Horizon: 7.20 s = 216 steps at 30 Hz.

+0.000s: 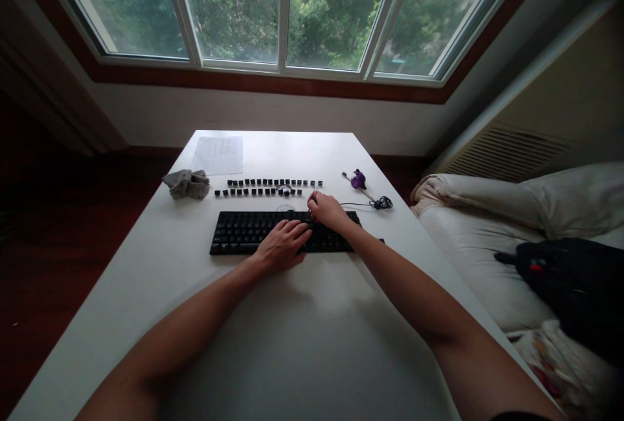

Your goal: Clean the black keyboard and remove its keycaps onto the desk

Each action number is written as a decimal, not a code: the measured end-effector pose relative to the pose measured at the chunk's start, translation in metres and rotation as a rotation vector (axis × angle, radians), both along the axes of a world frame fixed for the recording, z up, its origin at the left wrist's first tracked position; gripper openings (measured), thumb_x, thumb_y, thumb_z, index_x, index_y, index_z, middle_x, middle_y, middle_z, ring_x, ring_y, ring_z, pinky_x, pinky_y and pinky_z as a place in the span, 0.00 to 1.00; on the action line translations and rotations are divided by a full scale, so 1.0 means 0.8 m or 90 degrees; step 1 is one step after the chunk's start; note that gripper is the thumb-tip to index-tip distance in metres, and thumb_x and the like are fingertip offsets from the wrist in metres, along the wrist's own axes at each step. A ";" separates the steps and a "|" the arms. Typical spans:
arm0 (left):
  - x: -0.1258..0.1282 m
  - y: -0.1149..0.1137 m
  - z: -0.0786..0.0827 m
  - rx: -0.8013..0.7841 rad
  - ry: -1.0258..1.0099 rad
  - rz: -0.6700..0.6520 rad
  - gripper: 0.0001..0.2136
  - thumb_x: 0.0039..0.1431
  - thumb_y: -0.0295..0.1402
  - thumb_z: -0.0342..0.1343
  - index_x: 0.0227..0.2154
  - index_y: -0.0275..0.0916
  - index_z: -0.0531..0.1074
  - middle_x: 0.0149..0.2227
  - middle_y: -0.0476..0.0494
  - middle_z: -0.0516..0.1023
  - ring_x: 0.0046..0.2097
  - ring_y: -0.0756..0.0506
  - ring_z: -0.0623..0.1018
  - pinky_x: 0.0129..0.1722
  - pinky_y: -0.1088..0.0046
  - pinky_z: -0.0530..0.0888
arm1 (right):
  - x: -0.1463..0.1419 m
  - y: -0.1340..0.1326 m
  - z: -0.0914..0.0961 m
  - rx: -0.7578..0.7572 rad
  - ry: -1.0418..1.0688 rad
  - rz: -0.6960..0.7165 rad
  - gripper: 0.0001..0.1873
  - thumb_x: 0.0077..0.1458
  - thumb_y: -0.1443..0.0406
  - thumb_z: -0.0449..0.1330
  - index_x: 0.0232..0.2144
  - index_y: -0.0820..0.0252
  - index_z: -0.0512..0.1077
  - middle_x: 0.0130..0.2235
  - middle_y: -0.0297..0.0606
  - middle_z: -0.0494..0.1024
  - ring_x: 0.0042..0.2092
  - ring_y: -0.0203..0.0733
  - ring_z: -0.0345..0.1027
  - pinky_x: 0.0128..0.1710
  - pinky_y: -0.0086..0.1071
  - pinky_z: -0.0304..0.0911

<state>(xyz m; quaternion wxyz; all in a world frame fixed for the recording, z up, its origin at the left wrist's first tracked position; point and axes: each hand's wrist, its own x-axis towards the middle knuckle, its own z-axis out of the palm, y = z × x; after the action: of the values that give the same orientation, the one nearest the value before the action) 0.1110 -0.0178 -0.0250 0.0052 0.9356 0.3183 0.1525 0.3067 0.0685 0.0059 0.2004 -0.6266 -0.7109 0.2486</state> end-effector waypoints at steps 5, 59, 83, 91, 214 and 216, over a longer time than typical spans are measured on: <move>-0.001 0.000 0.000 0.006 -0.003 -0.001 0.26 0.62 0.39 0.56 0.61 0.39 0.65 0.61 0.35 0.69 0.63 0.35 0.66 0.62 0.53 0.63 | -0.004 -0.043 -0.007 0.141 -0.117 -0.029 0.11 0.63 0.64 0.53 0.44 0.57 0.73 0.32 0.40 0.81 0.35 0.46 0.74 0.36 0.32 0.59; 0.003 0.018 -0.003 -0.232 -0.379 0.155 0.12 0.64 0.38 0.55 0.48 0.42 0.72 0.48 0.41 0.78 0.50 0.41 0.77 0.53 0.59 0.72 | 0.018 -0.072 -0.006 0.195 0.340 -0.020 0.11 0.61 0.58 0.55 0.39 0.57 0.74 0.24 0.32 0.76 0.25 0.39 0.71 0.27 0.29 0.63; -0.015 0.048 -0.001 -0.606 -0.687 -0.017 0.19 0.58 0.39 0.65 0.50 0.37 0.74 0.50 0.38 0.79 0.51 0.42 0.78 0.55 0.62 0.72 | 0.012 -0.088 -0.010 0.159 0.458 0.169 0.12 0.65 0.57 0.56 0.44 0.56 0.74 0.31 0.33 0.79 0.33 0.38 0.74 0.36 0.32 0.69; -0.017 0.049 -0.003 -0.601 -0.650 0.027 0.18 0.59 0.39 0.64 0.50 0.37 0.75 0.48 0.39 0.80 0.43 0.45 0.79 0.48 0.66 0.74 | 0.009 -0.091 -0.009 0.162 0.421 0.182 0.12 0.64 0.57 0.56 0.43 0.56 0.74 0.32 0.34 0.80 0.33 0.39 0.76 0.36 0.33 0.70; 0.005 0.003 -0.007 0.007 -0.090 0.014 0.16 0.63 0.35 0.56 0.53 0.42 0.70 0.58 0.37 0.71 0.59 0.36 0.70 0.59 0.52 0.67 | 0.068 0.010 -0.003 0.116 0.209 0.125 0.24 0.65 0.56 0.50 0.57 0.59 0.71 0.39 0.39 0.79 0.39 0.43 0.72 0.43 0.37 0.69; 0.007 0.003 -0.008 0.004 -0.090 0.015 0.17 0.63 0.35 0.56 0.54 0.42 0.69 0.58 0.37 0.71 0.59 0.36 0.70 0.60 0.52 0.67 | 0.071 0.002 -0.006 0.116 0.189 0.155 0.23 0.63 0.59 0.53 0.58 0.57 0.70 0.40 0.38 0.80 0.41 0.44 0.73 0.46 0.38 0.68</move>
<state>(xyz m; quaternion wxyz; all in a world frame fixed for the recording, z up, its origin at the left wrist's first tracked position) 0.1163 -0.0152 -0.0313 0.0232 0.9187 0.3279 0.2190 0.3637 0.0703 0.0011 0.3274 -0.4718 -0.7635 0.2954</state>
